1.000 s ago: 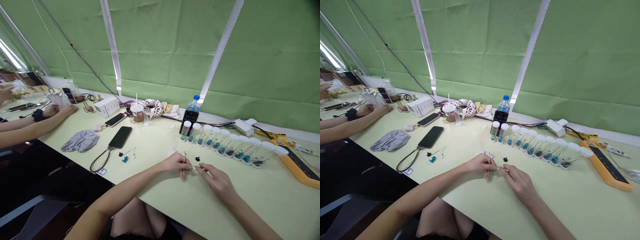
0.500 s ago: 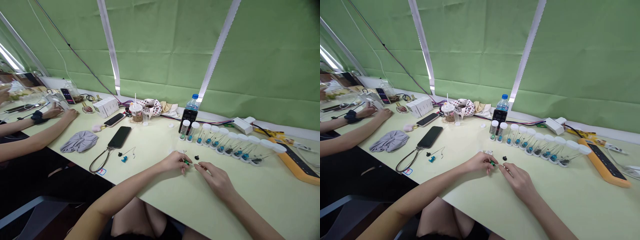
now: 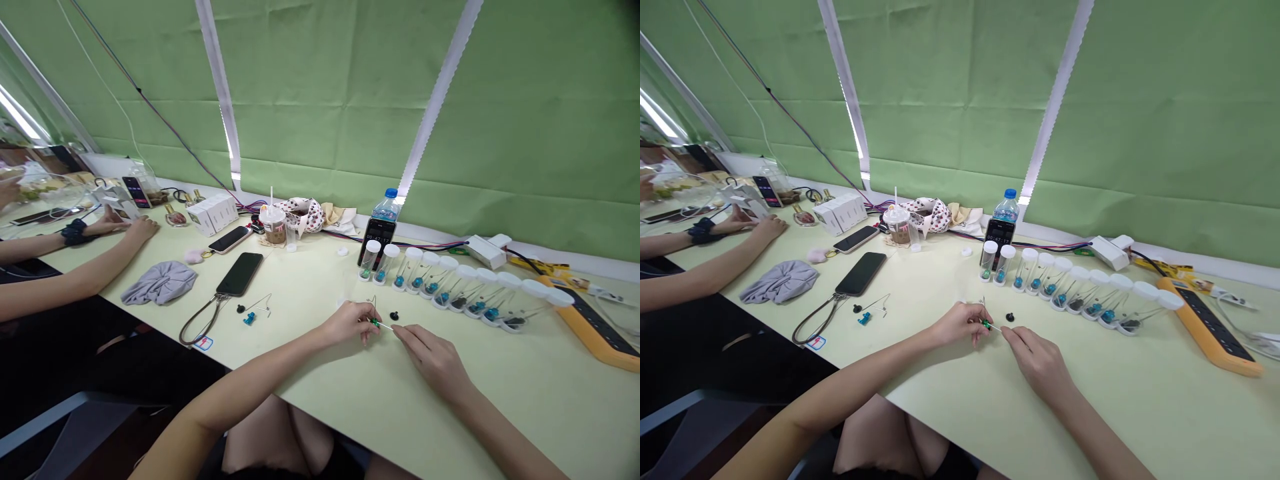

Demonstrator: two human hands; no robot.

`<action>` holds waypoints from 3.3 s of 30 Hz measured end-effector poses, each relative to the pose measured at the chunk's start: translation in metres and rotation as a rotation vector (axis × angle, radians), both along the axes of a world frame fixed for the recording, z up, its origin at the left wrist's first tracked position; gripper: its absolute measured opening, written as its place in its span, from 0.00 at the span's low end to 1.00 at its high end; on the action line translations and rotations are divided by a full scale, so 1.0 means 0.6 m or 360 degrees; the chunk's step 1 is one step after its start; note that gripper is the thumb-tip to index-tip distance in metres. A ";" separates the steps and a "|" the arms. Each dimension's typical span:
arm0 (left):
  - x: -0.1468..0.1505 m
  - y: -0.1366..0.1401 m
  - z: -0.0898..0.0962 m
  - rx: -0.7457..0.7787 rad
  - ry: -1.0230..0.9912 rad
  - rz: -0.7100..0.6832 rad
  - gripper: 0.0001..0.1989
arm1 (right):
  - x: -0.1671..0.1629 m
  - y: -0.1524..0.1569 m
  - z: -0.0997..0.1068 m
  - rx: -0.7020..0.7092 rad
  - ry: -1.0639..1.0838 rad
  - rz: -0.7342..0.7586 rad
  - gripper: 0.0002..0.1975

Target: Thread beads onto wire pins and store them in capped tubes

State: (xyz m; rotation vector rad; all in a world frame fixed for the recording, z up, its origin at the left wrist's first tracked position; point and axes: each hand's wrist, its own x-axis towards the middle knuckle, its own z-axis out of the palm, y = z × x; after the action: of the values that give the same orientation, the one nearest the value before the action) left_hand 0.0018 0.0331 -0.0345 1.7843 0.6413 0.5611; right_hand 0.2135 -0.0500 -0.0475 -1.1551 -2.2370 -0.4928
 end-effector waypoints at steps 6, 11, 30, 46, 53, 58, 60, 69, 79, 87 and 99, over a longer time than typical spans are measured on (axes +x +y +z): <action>-0.001 -0.003 0.003 0.0087 0.0046 0.0046 0.10 | -0.010 0.000 -0.003 -0.0091 0.0154 -0.0025 0.10; -0.003 -0.004 0.006 0.0129 0.0087 0.0054 0.11 | -0.017 -0.002 0.003 -0.0177 0.0254 -0.0002 0.10; -0.004 0.000 0.019 -0.0234 -0.0214 0.0074 0.17 | 0.017 0.021 0.008 -0.0107 -0.0125 -0.0048 0.11; -0.003 -0.004 0.031 -0.0605 -0.0549 -0.0087 0.19 | 0.003 0.018 0.013 -0.0301 -0.0396 0.0156 0.14; -0.003 -0.003 0.023 -0.0738 -0.0576 -0.0164 0.21 | 0.005 0.024 -0.004 -0.0287 0.0145 -0.0167 0.09; -0.003 -0.004 0.019 -0.0857 -0.0603 -0.0259 0.20 | 0.010 0.037 -0.015 -0.0572 0.0674 -0.0322 0.14; -0.001 -0.004 0.017 -0.0915 -0.0596 -0.0271 0.19 | 0.013 0.042 -0.019 -0.0623 0.0728 -0.0280 0.16; 0.010 -0.013 0.000 -0.0962 -0.0564 -0.0257 0.20 | 0.009 0.066 -0.026 -0.0894 0.0778 -0.0295 0.16; 0.017 -0.016 -0.010 -0.0864 -0.0490 -0.0137 0.21 | 0.011 0.072 -0.026 -0.0913 0.0795 -0.0217 0.09; 0.022 -0.019 -0.012 -0.0761 -0.0602 0.0123 0.22 | 0.009 0.063 -0.026 -0.0930 0.1112 -0.0190 0.09; 0.028 -0.025 -0.009 -0.0580 -0.0651 0.0265 0.19 | -0.025 0.024 -0.003 -0.1063 0.1079 -0.0010 0.09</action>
State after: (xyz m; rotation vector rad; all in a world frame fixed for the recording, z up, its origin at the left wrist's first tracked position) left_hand 0.0186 0.0179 -0.0401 1.2353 0.5652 0.8382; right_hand 0.1983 -0.0355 -0.0494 -1.3689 -1.8039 0.6237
